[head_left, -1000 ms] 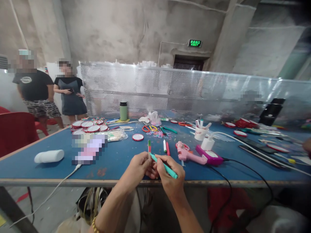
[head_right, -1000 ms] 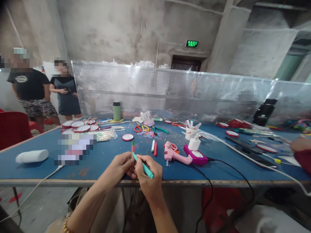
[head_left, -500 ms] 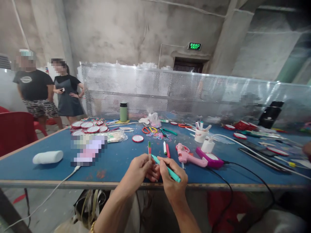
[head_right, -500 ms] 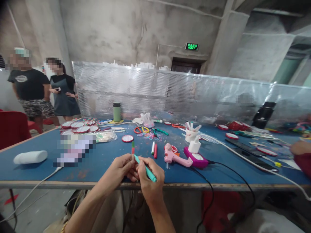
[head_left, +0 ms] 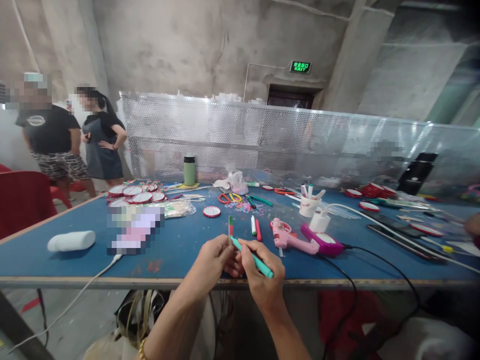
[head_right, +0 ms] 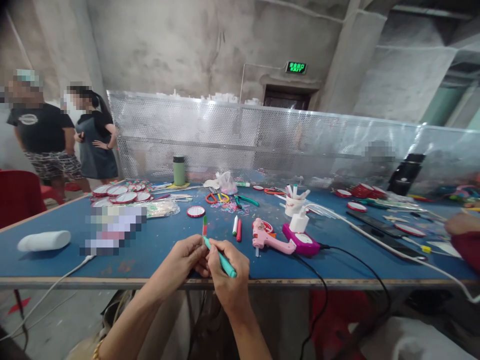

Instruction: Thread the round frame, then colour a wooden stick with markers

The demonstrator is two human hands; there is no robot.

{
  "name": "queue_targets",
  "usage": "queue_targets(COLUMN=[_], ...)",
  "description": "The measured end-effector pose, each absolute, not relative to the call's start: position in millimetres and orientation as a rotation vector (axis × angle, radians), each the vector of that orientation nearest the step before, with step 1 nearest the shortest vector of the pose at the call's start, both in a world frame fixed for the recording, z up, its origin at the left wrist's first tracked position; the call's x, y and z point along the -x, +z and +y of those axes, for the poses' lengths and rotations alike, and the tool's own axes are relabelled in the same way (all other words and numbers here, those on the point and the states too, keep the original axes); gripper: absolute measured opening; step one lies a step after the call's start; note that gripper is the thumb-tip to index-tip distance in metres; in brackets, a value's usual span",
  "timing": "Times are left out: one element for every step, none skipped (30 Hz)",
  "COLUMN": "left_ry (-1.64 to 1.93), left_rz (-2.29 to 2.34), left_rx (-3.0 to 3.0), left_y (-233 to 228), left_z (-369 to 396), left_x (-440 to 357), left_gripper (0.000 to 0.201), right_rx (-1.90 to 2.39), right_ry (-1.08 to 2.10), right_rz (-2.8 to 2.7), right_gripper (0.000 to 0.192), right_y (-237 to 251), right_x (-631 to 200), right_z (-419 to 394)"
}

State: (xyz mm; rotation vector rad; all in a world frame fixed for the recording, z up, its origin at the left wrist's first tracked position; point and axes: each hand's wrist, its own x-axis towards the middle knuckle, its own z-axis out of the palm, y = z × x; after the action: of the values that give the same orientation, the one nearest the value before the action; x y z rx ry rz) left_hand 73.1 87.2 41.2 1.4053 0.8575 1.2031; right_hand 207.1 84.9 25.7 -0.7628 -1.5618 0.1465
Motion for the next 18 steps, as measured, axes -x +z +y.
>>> queue_targets(left_ry=[1.202, 1.202, 1.202, 1.201, 1.199, 1.198, 1.197, 1.195, 1.194, 1.193, 1.194, 1.194, 1.194, 1.193, 1.193, 1.193, 1.193, 1.192], left_rz=[0.86, 0.86, 0.86, 0.861, 0.862, 0.865, 0.868, 0.87, 0.872, 0.874, 0.876, 0.877, 0.878, 0.879, 0.88, 0.88, 0.88, 0.88], left_rx=[-1.406, -1.406, -1.407, -1.409, -1.411, -1.415, -1.419, -1.422, -1.426, -1.431, -1.433, -1.431, -1.427, -1.423, -1.419, -1.416, -1.415, -1.414], left_y=[41.1, 41.1, 41.1, 41.0, 41.0, 41.0, 41.0, 41.0, 41.0, 41.0, 41.1, 41.3, 41.5, 41.8, 42.1, 42.3, 42.5, 42.6], left_z=[87.1, 87.0, 86.9, 86.9, 86.9, 86.9, 87.0, 87.0, 87.0, 87.0, 86.8, 86.6, 86.4, 86.1, 85.8, 85.6, 85.5, 85.5], left_x=[-73.2, -73.2, -73.2, -73.1, -73.0, -72.8, -72.7, -72.5, -72.4, -72.4, -72.5, -72.6, -72.9, -73.1, -73.3, -73.5, -73.6, -73.6], left_gripper=[0.04, 0.04, 0.04, 0.039, 0.039, 0.038, 0.037, 0.037, 0.036, 0.037, 0.037, 0.037, 0.038, 0.038, 0.038, 0.039, 0.039, 0.039], right_rx=[0.762, 0.76, 0.759, 0.757, 0.757, 0.755, 0.754, 0.754, 0.754, 0.753, 0.753, 0.751, 0.75, 0.752, 0.754, 0.758, 0.763, 0.768], right_ry=[0.147, 0.148, 0.15, 0.151, 0.152, 0.153, 0.153, 0.154, 0.156, 0.157, 0.158, 0.158, 0.156, 0.152, 0.148, 0.142, 0.137, 0.133], right_rz=[-1.562, -1.563, -1.563, -1.562, -1.561, -1.559, -1.558, -1.56, -1.561, -1.564, -1.567, -1.57, -1.57, -1.569, -1.569, -1.567, -1.564, -1.561], right_gripper=[0.017, 0.018, 0.018, 0.017, 0.017, 0.017, 0.017, 0.016, 0.016, 0.016, 0.016, 0.016, 0.016, 0.016, 0.017, 0.017, 0.017, 0.017], right_y=[26.0, 26.3, 26.4, 26.5, 26.4, 26.1, 25.8, 25.4, 25.1, 24.8, 24.6, 24.5, 24.6, 24.7, 24.9, 25.1, 25.2, 25.3], right_x=[-206.9, -206.8, -206.6, -206.4, -206.3, -206.3, -206.3, -206.4, -206.5, -206.7, -206.9, -207.1, -207.2, -207.3, -207.3, -207.3, -207.2, -207.1], right_z=[84.7, 84.4, 84.2, 84.1, 84.0, 84.1, 84.3, 84.5, 84.7, 84.9, 85.0, 85.0, 84.9, 84.7, 84.5, 84.3, 84.0, 83.8])
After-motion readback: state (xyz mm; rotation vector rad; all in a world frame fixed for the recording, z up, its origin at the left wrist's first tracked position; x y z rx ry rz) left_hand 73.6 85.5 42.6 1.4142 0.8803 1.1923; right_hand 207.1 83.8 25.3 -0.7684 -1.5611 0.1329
